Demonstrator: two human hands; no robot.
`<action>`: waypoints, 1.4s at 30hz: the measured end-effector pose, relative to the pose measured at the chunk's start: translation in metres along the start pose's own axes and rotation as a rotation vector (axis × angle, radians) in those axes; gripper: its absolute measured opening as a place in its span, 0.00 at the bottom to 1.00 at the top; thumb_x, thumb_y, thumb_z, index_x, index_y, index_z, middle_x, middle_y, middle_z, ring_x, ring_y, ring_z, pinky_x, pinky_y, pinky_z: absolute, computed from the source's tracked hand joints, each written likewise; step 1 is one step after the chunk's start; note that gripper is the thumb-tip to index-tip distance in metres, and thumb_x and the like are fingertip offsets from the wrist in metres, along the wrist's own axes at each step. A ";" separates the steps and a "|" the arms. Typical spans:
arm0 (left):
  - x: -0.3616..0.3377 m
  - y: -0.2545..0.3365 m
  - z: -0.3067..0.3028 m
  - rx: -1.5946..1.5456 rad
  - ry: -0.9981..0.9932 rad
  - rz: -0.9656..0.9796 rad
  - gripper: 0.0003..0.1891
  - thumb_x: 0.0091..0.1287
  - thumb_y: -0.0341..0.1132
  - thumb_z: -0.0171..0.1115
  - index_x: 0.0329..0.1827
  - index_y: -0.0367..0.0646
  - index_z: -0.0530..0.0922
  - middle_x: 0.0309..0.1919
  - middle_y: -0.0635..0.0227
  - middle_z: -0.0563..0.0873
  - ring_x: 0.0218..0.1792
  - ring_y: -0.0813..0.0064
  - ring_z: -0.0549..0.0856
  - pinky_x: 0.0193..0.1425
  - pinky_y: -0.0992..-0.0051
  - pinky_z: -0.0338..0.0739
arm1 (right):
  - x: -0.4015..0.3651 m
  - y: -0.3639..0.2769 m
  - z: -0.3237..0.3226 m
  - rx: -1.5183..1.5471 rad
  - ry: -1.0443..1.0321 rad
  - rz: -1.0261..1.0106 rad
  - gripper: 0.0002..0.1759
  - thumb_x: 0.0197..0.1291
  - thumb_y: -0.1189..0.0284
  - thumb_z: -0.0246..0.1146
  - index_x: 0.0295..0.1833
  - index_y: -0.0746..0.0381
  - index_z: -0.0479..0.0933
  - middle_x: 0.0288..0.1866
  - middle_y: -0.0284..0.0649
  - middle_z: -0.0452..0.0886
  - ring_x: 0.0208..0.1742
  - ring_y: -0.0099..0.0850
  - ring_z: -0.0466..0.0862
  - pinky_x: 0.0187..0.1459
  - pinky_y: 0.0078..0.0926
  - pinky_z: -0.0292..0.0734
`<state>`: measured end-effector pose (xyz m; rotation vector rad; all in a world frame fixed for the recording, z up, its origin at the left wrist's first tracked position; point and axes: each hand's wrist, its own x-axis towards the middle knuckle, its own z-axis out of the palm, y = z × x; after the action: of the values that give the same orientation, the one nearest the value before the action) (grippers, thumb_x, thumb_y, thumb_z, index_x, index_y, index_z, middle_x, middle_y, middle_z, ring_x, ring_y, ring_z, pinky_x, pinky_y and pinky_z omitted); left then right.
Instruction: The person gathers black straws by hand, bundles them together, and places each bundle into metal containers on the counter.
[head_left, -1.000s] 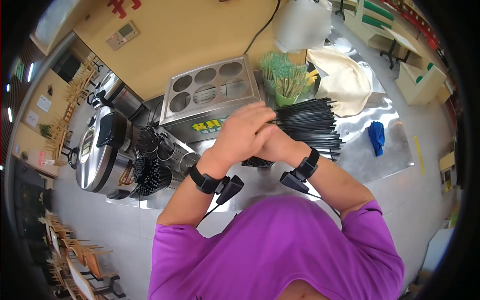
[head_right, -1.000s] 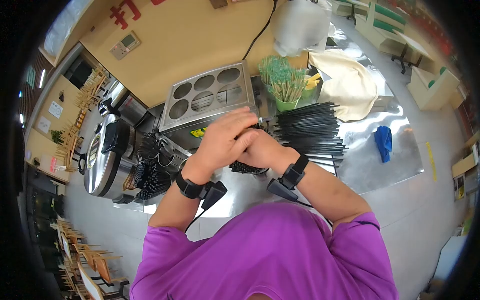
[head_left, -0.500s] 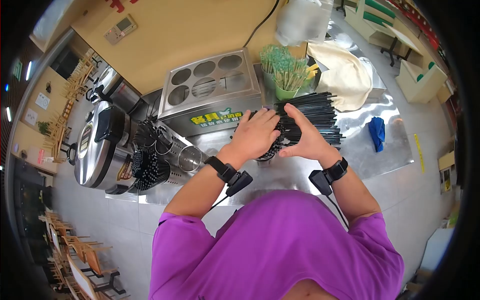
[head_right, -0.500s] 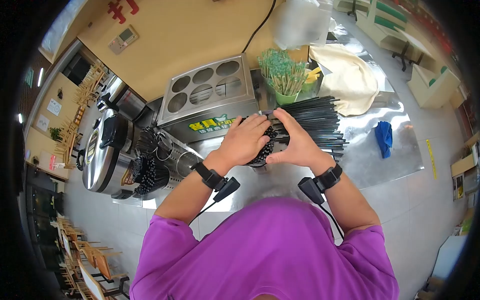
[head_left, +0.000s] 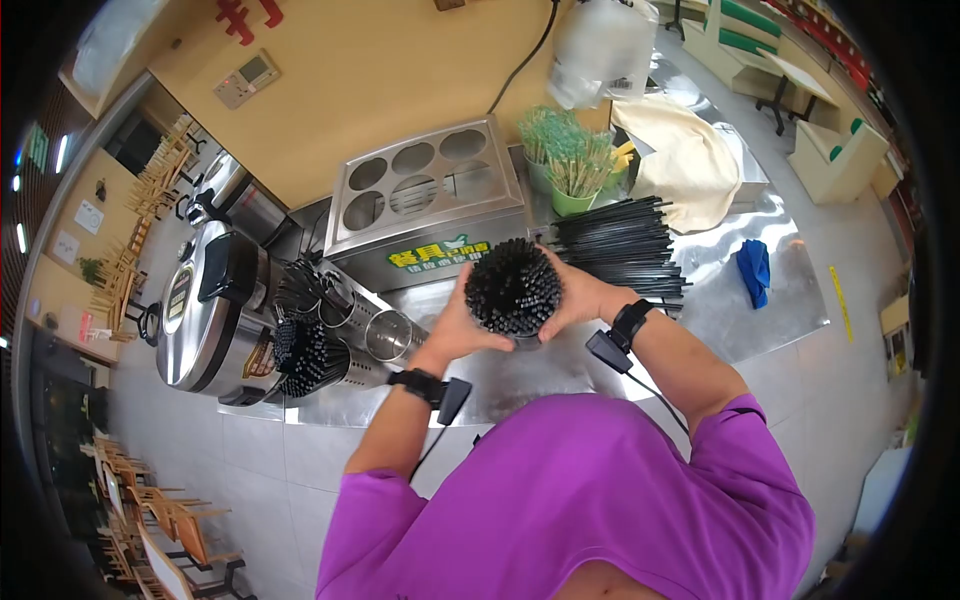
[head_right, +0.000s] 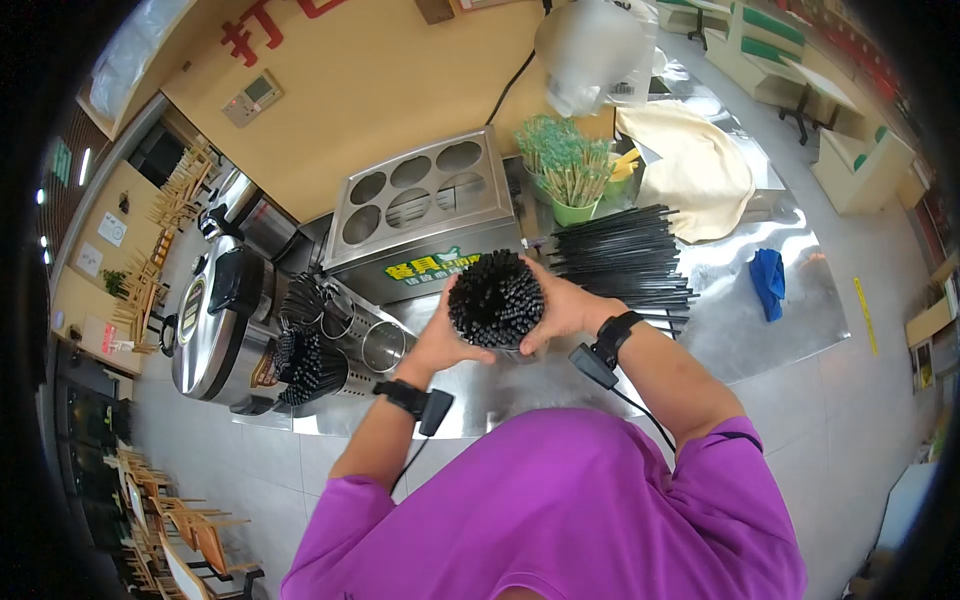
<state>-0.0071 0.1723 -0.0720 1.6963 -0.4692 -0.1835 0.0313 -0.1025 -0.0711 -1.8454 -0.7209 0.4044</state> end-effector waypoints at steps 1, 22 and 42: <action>0.006 -0.005 0.007 -0.010 -0.011 0.029 0.80 0.29 0.43 0.95 0.84 0.37 0.44 0.77 0.52 0.68 0.78 0.60 0.67 0.83 0.65 0.58 | 0.001 -0.006 0.003 -0.003 -0.020 0.004 0.88 0.23 0.56 0.93 0.85 0.62 0.40 0.79 0.50 0.66 0.80 0.40 0.67 0.80 0.37 0.60; 0.000 -0.105 0.060 0.254 0.011 0.082 0.45 0.46 0.39 0.88 0.70 0.44 0.75 0.64 0.65 0.83 0.65 0.67 0.82 0.73 0.65 0.74 | -0.030 0.028 0.051 0.220 0.234 0.029 0.74 0.32 0.60 0.92 0.82 0.66 0.52 0.76 0.46 0.70 0.78 0.37 0.68 0.78 0.36 0.61; 0.011 0.118 -0.036 0.182 0.277 -0.136 0.31 0.53 0.39 0.85 0.62 0.44 0.84 0.60 0.66 0.87 0.61 0.64 0.85 0.69 0.63 0.77 | -0.109 0.087 0.058 -0.661 0.353 0.286 0.36 0.52 0.49 0.73 0.57 0.66 0.80 0.61 0.52 0.79 0.64 0.51 0.77 0.67 0.48 0.70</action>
<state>-0.0076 0.1875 0.0507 1.8994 -0.1679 -0.0020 -0.0608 -0.1535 -0.1795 -2.5729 -0.3611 -0.0004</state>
